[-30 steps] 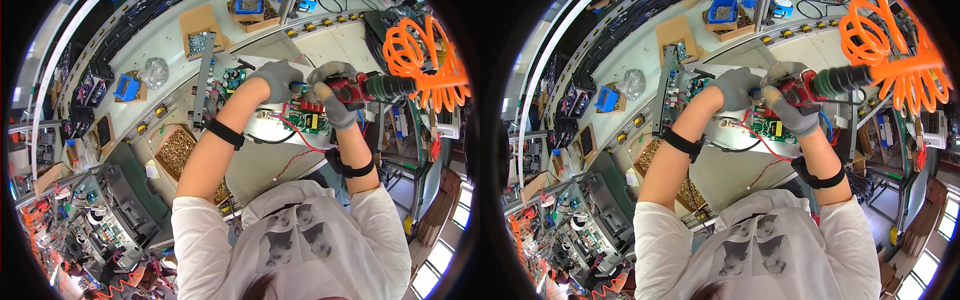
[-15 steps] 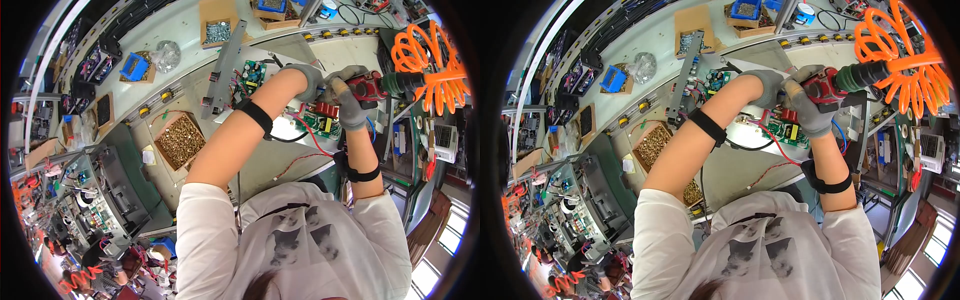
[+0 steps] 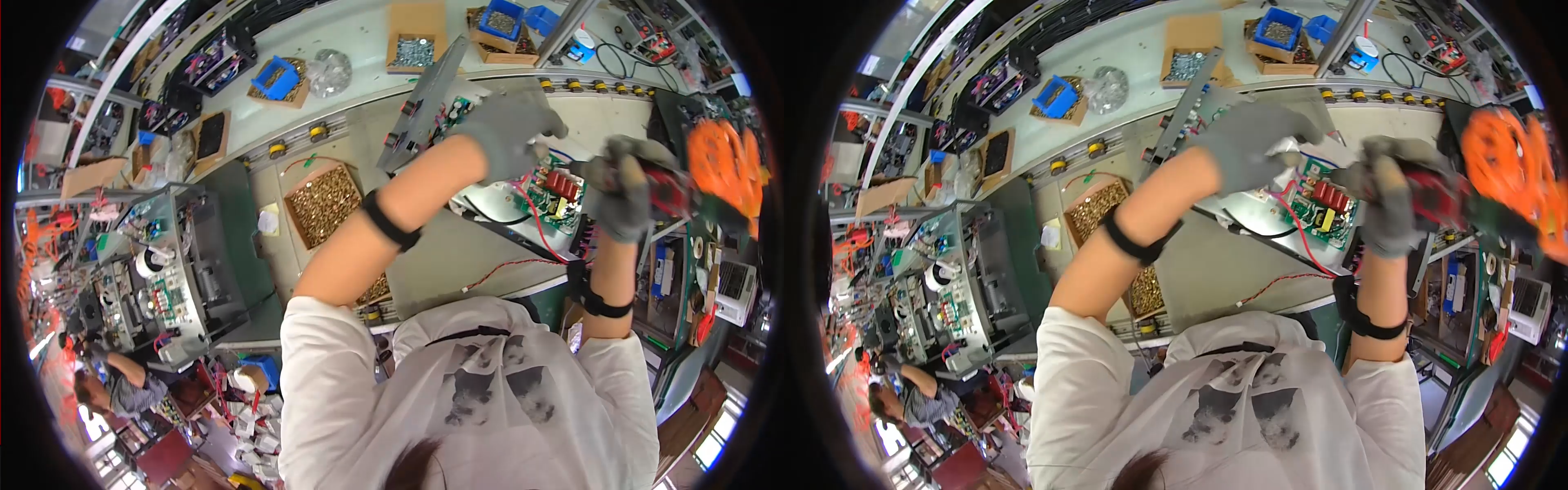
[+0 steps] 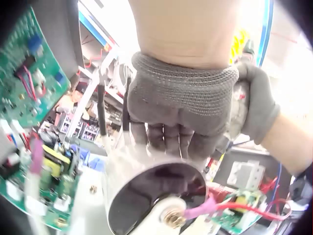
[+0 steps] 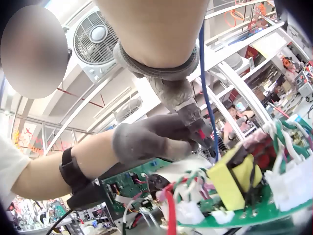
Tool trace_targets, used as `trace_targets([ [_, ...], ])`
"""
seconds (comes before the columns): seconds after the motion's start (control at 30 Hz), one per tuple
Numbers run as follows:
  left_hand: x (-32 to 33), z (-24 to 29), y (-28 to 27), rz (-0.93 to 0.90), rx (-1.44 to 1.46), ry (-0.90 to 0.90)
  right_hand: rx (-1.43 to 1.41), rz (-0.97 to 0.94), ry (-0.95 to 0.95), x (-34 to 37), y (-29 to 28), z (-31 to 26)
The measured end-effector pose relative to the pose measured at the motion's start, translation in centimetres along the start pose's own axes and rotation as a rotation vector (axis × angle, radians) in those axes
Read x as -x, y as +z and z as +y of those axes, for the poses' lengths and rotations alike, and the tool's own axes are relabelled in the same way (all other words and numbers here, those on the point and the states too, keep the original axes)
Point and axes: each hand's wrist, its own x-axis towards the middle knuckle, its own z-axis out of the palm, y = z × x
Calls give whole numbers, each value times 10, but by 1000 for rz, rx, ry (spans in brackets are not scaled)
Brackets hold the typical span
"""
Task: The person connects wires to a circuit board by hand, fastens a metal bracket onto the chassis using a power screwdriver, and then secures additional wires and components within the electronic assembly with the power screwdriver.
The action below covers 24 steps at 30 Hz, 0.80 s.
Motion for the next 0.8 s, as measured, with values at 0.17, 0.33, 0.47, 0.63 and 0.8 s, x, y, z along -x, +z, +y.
trace_targets([
  [0.17,140,17,-52,751,307,-433,21,-119,-3,37,-2,-68],
  [0.33,316,-41,48,777,-64,-1442,20,1,214,105,-28,-91],
  [0.47,363,-9,124,395,23,-1387,101,182,300,138,-65,-98],
  [0.63,294,33,148,317,222,-1189,687,511,319,142,-120,-119],
  [0.8,209,21,123,672,-297,-786,577,587,380,99,-170,-112],
])
